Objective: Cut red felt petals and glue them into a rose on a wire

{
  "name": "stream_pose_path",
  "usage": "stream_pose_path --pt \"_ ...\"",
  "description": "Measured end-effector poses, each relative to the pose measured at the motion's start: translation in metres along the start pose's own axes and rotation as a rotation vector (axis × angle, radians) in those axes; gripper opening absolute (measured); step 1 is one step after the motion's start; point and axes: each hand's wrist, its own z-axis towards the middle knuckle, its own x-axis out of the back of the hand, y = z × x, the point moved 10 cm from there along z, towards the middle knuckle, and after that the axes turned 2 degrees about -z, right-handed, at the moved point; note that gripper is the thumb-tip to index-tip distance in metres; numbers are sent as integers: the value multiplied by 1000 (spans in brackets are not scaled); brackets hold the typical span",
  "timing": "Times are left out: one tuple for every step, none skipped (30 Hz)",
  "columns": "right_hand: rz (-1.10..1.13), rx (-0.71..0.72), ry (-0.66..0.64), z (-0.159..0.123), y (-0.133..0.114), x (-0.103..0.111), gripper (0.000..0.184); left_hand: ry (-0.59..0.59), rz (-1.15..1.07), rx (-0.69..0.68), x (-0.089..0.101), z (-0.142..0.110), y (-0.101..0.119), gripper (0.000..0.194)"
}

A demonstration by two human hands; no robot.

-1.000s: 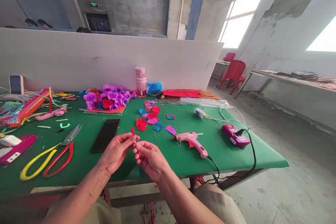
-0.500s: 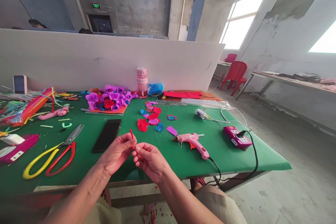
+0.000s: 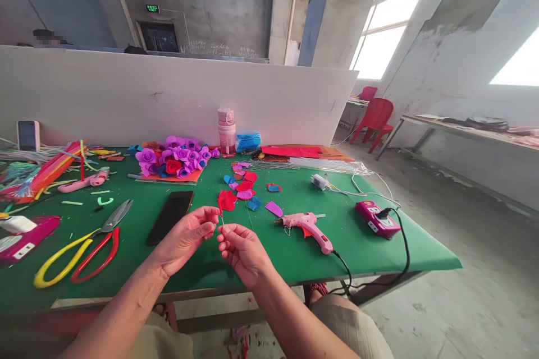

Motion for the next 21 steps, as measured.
stream_pose_path --pt "4 -3 9 0 -1 1 29 17 30 9 3 1 -1 32" --pt "7 -6 9 -1 -2 0 29 22 51 25 5 1 -3 30" --pt "9 -11 2 -1 -2 -1 28 18 61 40 5 2 -5 28" --pt "12 -18 -9 -2 -1 -3 27 10 62 51 4 3 -7 25" --pt "14 -27 -22 -3 0 -5 26 0 54 56 2 3 -9 22" --pt "17 -36 -36 -4 1 -7 25 -2 40 57 1 3 -11 21" --pt "20 -45 -46 -4 3 -9 25 5 21 55 0 4 -12 21" --pt "21 -53 -54 -5 4 -10 25 23 -1 51 0 4 -13 20" --pt "21 -59 -57 -5 5 -11 25 48 -23 46 0 4 -13 19" --pt "20 -64 -59 -5 6 -11 26 76 -44 40 2 4 -13 18" --pt "15 -66 -59 -5 6 -11 26 103 -64 36 3 4 -13 18" --pt "9 -65 -57 -5 6 -11 26 126 -82 34 5 4 -13 18" --pt "2 -62 -53 -6 6 -10 26 144 -98 32 6 4 -13 19" --pt "-7 -61 -51 -6 6 -10 26 159 -113 30 7 4 -13 19" --pt "-15 -59 -49 -6 6 -9 26 170 -125 30 8 3 -13 19" --pt "-24 -58 -48 -6 6 -9 26 177 -135 31 9 3 -13 20" --pt "-31 -58 -47 -6 6 -9 26 179 -142 33 9 3 -13 20" --pt "-38 -60 -50 -6 7 -9 26 179 -149 34 10 3 -13 20" --pt "-44 -60 -54 -7 7 -9 26 177 -154 34 10 3 -13 21" --pt "-48 -58 -59 -7 7 -9 26 173 -157 32 9 3 -12 22" --pt "-53 -57 -65 -7 7 -10 26 170 -153 28 9 2 -11 23"
